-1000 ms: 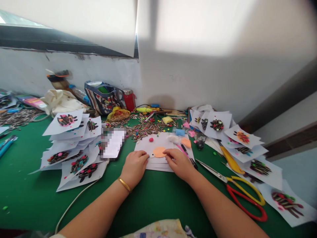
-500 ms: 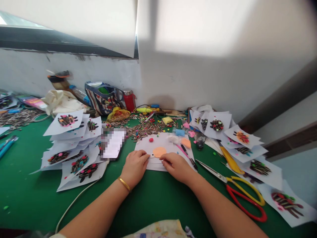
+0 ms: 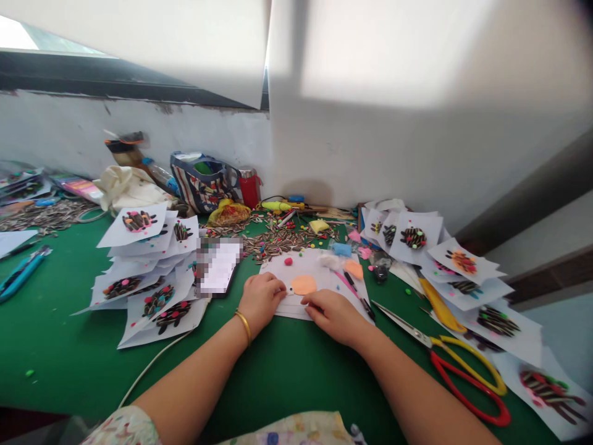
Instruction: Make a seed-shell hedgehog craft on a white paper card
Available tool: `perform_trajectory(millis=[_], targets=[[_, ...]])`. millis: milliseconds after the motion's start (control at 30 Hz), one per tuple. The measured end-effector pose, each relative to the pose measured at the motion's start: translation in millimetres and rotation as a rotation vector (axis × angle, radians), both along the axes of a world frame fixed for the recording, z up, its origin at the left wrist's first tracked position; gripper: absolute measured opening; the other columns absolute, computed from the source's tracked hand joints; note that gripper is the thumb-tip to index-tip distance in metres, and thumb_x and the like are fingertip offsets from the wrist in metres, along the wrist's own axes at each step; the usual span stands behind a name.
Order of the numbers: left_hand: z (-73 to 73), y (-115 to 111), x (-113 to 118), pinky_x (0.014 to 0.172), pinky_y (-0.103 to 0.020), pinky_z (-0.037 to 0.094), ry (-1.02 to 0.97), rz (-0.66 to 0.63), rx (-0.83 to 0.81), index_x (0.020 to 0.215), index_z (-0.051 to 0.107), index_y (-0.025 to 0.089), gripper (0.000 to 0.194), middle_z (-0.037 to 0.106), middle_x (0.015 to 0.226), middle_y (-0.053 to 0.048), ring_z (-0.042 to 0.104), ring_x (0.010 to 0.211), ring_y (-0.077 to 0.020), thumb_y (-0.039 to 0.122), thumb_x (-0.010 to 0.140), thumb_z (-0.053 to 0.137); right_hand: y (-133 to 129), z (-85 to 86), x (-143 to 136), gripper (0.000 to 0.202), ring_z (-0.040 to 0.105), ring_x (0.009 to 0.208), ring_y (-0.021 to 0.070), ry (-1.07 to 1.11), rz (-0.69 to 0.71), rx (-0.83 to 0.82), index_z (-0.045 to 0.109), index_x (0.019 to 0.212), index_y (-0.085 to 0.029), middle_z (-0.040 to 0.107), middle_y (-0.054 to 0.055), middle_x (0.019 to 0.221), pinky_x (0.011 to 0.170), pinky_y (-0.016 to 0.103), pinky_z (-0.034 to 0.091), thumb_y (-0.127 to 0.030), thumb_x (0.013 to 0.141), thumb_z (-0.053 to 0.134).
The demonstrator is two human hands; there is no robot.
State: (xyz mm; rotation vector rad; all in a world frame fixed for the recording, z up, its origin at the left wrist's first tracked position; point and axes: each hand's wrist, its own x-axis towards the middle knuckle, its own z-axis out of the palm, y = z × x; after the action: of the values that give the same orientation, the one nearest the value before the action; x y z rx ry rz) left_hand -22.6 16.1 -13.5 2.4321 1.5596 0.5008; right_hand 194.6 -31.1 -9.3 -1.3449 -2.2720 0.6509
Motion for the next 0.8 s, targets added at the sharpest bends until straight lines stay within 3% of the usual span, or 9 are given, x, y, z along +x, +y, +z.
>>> perform_trajectory(millis=[133,233,400,533,800], targets=[[-1.9,0,0,0.089,-0.037,0.039,0.000,0.011,0.002,0.088,0.071,0.026,0.008,0.067,0.093,-0.001,0.059,0.096,-0.0208,0.029,0.085,0.065,0,0.1,0,0.023,0.064,0.098,0.0212,0.007,0.005,-0.002,0.066,0.108,-0.021,0.071,0.006,0.105,0.087,0.034,0.048,-0.022,0.091,0.050],[0.9,-6,0,0.091,-0.038,0.040,-0.013,0.024,0.023,0.101,0.068,0.024,0.018,0.066,0.097,-0.003,0.059,0.097,-0.0216,0.033,0.085,0.064,-1,0.8,0,0.023,0.064,0.098,0.0208,0.016,0.004,-0.009,0.066,0.108,-0.021,0.071,0.006,0.106,0.086,0.034,0.048,-0.023,0.091,0.050],[16.4,-27,-2,0.104,-0.047,0.033,0.027,0.090,0.113,0.118,0.060,0.024,0.034,0.062,0.117,-0.007,0.053,0.112,-0.0256,0.043,0.090,0.056,-1,1.6,0,0.023,0.064,0.097,0.0210,0.012,-0.002,-0.028,0.066,0.108,-0.021,0.071,0.006,0.104,0.085,0.034,0.048,-0.023,0.091,0.050],[27.8,-39,-11,0.104,-0.048,0.034,0.106,0.142,0.083,0.133,0.050,0.024,0.052,0.056,0.129,-0.009,0.046,0.121,-0.0286,0.050,0.088,0.055,-1,0.4,0,0.024,0.064,0.098,0.0207,0.018,-0.006,-0.040,0.066,0.109,-0.022,0.071,0.005,0.107,0.087,0.035,0.048,-0.023,0.091,0.050],[32.0,-33,-27,0.106,-0.054,0.029,0.174,0.206,0.047,0.139,0.045,0.028,0.056,0.052,0.134,-0.011,0.043,0.125,-0.0311,0.052,0.089,0.052,-1,2.4,0,0.024,0.064,0.099,0.0215,0.015,-0.004,-0.052,0.066,0.108,-0.022,0.071,0.006,0.107,0.087,0.035,0.048,-0.023,0.091,0.050]])
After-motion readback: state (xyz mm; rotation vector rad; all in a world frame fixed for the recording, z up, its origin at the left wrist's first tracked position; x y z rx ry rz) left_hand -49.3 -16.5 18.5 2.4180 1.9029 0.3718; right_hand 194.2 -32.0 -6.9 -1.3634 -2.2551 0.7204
